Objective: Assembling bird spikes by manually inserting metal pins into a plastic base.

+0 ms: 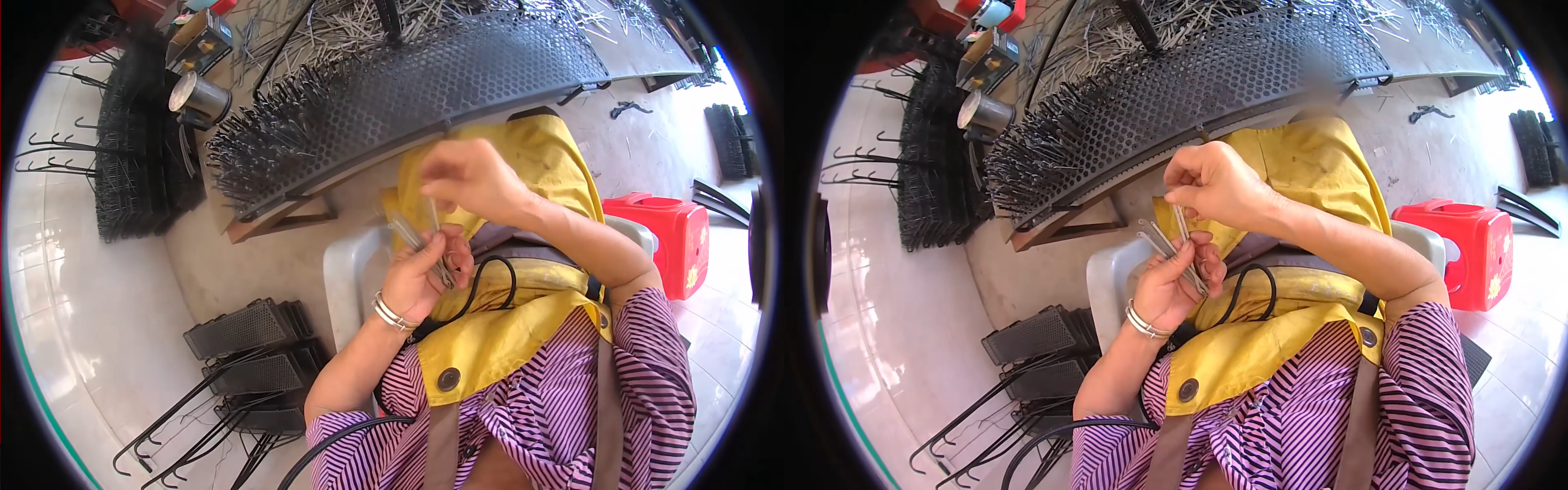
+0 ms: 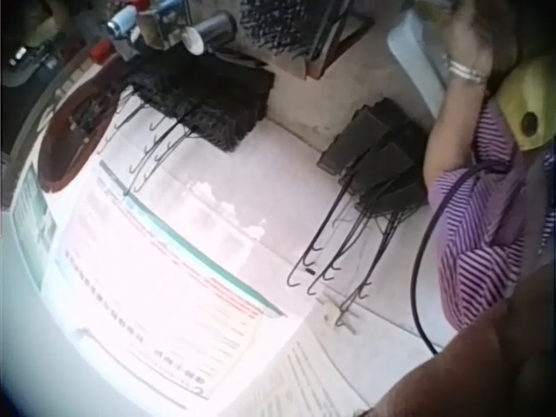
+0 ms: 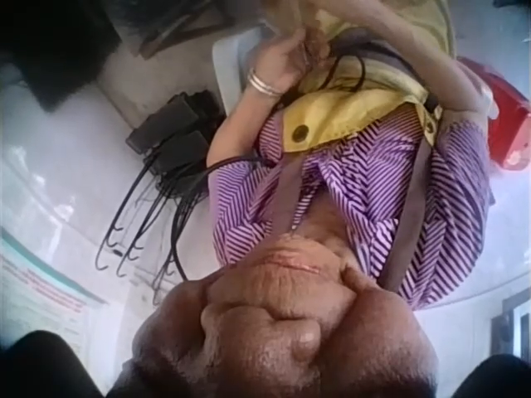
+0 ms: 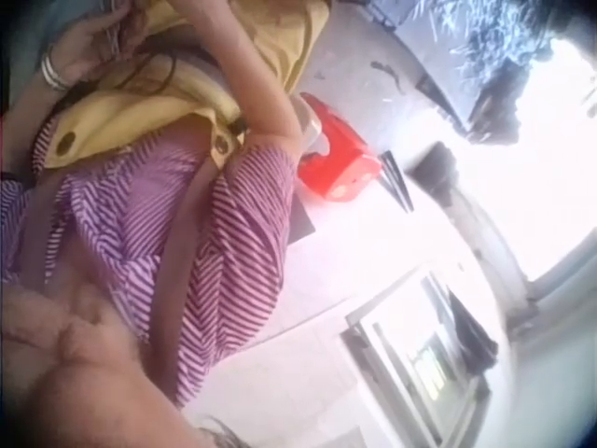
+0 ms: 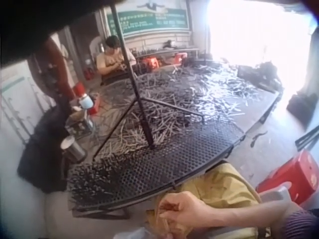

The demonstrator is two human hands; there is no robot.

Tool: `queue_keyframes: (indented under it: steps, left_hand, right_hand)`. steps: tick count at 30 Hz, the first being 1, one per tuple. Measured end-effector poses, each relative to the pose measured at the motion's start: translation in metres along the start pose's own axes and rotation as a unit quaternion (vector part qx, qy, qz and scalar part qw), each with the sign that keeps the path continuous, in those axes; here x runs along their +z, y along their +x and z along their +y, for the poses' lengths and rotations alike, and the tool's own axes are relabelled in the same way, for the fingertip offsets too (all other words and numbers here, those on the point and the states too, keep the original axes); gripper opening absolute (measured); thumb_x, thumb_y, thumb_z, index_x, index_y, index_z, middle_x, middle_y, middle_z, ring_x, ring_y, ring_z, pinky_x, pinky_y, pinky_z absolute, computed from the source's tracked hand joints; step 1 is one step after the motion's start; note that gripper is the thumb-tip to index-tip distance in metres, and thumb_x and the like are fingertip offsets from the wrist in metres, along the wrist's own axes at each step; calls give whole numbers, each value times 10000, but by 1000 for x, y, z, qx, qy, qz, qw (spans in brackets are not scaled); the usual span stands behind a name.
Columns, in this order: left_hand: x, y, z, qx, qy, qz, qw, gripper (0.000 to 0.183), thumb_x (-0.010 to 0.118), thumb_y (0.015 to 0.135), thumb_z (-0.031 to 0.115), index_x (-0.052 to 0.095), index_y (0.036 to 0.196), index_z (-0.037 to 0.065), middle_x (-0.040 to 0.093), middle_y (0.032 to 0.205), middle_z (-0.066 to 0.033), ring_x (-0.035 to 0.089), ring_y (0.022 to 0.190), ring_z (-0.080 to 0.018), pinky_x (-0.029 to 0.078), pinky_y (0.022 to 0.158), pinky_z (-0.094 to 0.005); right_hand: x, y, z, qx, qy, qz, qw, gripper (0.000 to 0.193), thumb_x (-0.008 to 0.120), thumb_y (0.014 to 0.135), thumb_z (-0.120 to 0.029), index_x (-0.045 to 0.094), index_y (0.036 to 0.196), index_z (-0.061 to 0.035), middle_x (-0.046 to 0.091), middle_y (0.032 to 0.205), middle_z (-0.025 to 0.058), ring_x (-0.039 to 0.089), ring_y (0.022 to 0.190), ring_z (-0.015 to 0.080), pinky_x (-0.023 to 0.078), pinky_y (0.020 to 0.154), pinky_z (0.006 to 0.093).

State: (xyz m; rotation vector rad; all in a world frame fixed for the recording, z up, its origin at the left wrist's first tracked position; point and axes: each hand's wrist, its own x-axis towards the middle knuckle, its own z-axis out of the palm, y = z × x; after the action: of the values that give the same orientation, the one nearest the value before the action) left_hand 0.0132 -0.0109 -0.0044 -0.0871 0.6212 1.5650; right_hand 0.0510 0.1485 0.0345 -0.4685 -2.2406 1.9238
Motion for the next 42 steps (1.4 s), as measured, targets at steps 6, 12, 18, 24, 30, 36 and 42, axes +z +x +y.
queue_keyframes:
  steps: [6,12,18,24,30,36,42]
  left_hand:
    - [3,-1,6,2,16,-31,999,234,444,856,201,509,1007,35,540,793,-103,502,630,-186,347,433,-238]
    - [8,-3,10,67,109,63,990,260,447,860,192,498,1017,-8,558,743,-126,500,537,-165,307,387,-199]
    - [6,-6,10,65,126,67,988,272,419,871,183,472,1060,-6,579,830,-163,510,529,-165,303,380,-203]
    - [7,-8,15,72,47,90,992,288,382,885,213,458,1110,49,576,873,-162,508,539,-171,292,380,-202]
    - [0,-5,6,8,-6,92,996,285,389,882,217,454,1117,69,578,868,-151,498,573,-171,282,379,-205]
    - [0,-7,9,4,-22,114,993,281,393,880,212,458,1109,62,575,849,-146,493,570,-175,282,380,-208]
    - [3,-9,10,-2,-42,118,992,257,401,878,191,467,1082,50,564,838,-146,512,572,-165,292,375,-192]
  right_hand:
    - [-4,-8,-1,106,105,-42,988,62,575,731,-24,562,747,34,559,611,49,546,514,104,441,467,212]
    - [-14,-2,-2,123,156,71,977,47,588,716,-19,572,732,22,572,601,69,542,482,106,436,437,209]
    - [-13,6,-8,101,127,11,987,65,580,727,-16,561,765,34,583,653,77,562,544,119,452,476,209]
    - [-39,26,-15,41,187,147,970,102,557,759,-62,553,791,35,586,699,105,574,614,157,488,557,253]
    - [-77,86,-2,-89,269,269,921,119,555,773,-65,561,829,40,601,769,121,586,648,170,502,598,268]
    - [-66,105,-8,-175,139,308,925,59,562,755,-33,569,774,22,599,680,92,571,576,137,467,548,233]
    - [-56,120,-11,-205,134,298,923,18,562,755,0,576,766,1,596,659,47,547,570,77,442,516,187]
